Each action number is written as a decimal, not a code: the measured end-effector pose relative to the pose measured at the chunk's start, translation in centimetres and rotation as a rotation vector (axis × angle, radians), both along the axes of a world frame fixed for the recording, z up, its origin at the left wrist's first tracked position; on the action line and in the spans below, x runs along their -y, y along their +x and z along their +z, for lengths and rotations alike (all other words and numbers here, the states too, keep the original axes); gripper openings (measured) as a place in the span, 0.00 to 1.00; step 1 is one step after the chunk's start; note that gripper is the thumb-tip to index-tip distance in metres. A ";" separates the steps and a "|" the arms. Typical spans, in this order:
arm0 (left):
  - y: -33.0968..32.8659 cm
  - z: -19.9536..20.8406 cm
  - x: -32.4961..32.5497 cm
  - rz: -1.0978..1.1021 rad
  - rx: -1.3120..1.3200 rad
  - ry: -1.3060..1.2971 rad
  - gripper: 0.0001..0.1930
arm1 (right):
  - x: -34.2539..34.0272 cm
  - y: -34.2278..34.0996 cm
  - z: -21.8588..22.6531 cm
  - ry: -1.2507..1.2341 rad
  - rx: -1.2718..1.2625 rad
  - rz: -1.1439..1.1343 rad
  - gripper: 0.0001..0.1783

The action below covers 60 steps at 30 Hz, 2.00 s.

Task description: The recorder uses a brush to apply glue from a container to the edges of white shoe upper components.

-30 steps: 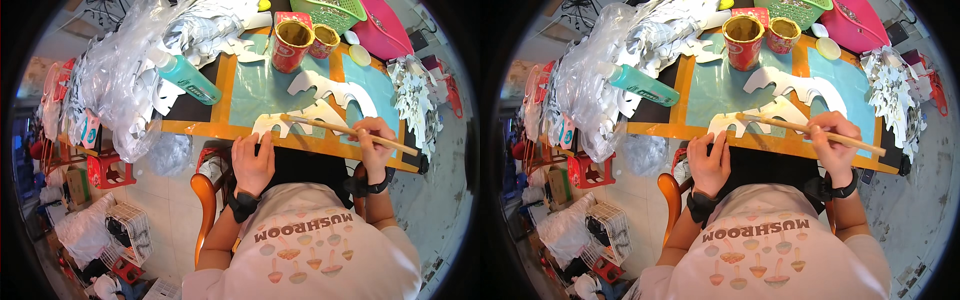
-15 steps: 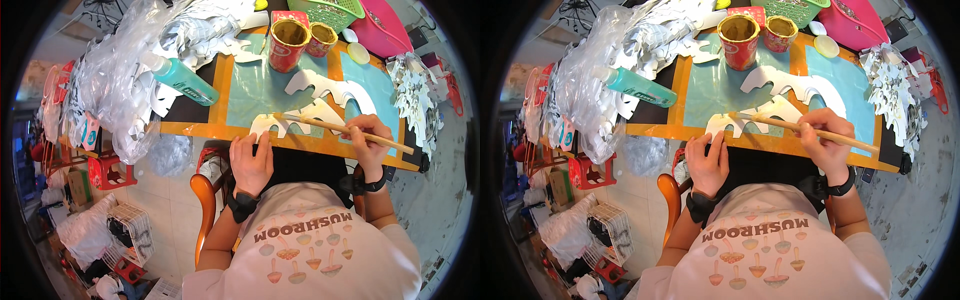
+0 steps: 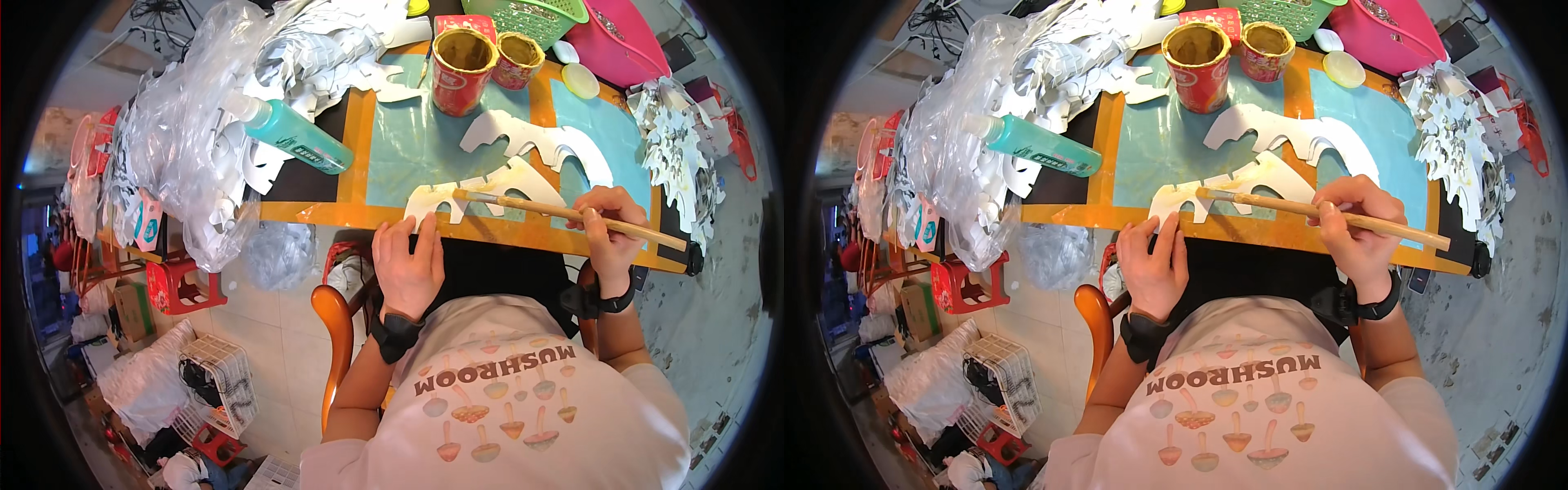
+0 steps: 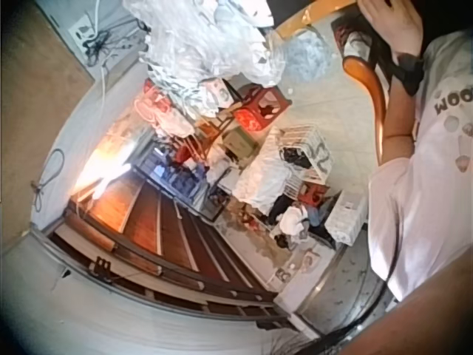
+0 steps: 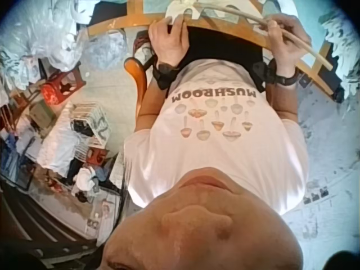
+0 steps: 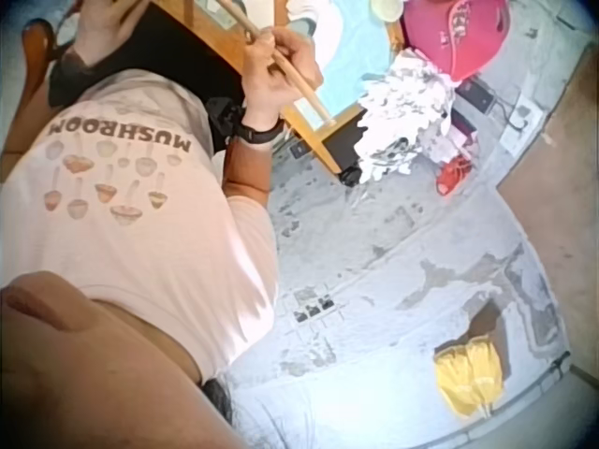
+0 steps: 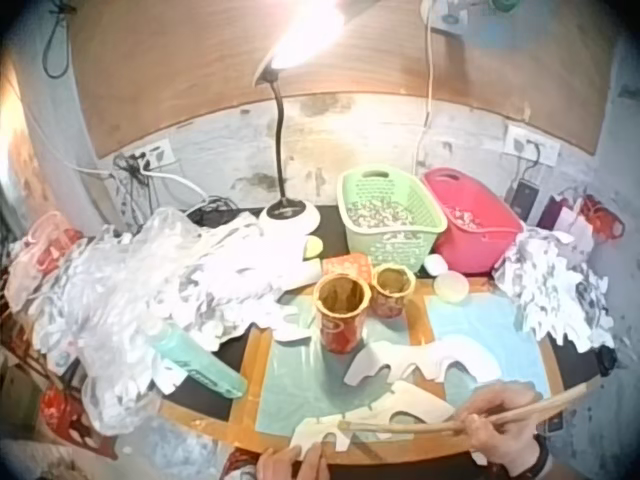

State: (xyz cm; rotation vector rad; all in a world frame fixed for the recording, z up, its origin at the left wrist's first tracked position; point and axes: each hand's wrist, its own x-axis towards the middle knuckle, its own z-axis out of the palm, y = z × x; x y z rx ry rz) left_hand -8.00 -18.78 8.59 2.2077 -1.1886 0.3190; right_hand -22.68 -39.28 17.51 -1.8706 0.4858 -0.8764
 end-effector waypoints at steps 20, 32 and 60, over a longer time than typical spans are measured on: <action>0.0 -0.1 0.0 -0.002 0.006 0.005 0.16 | 2.0 -0.5 -2.0 0.341 0.207 -0.185 0.10; -0.1 0.0 0.1 0.006 0.007 0.004 0.15 | 1.8 -0.1 -2.4 0.288 0.134 -0.254 0.12; -0.2 -0.1 0.3 0.017 0.006 -0.002 0.15 | 2.1 -1.6 -0.7 0.127 0.156 -0.293 0.11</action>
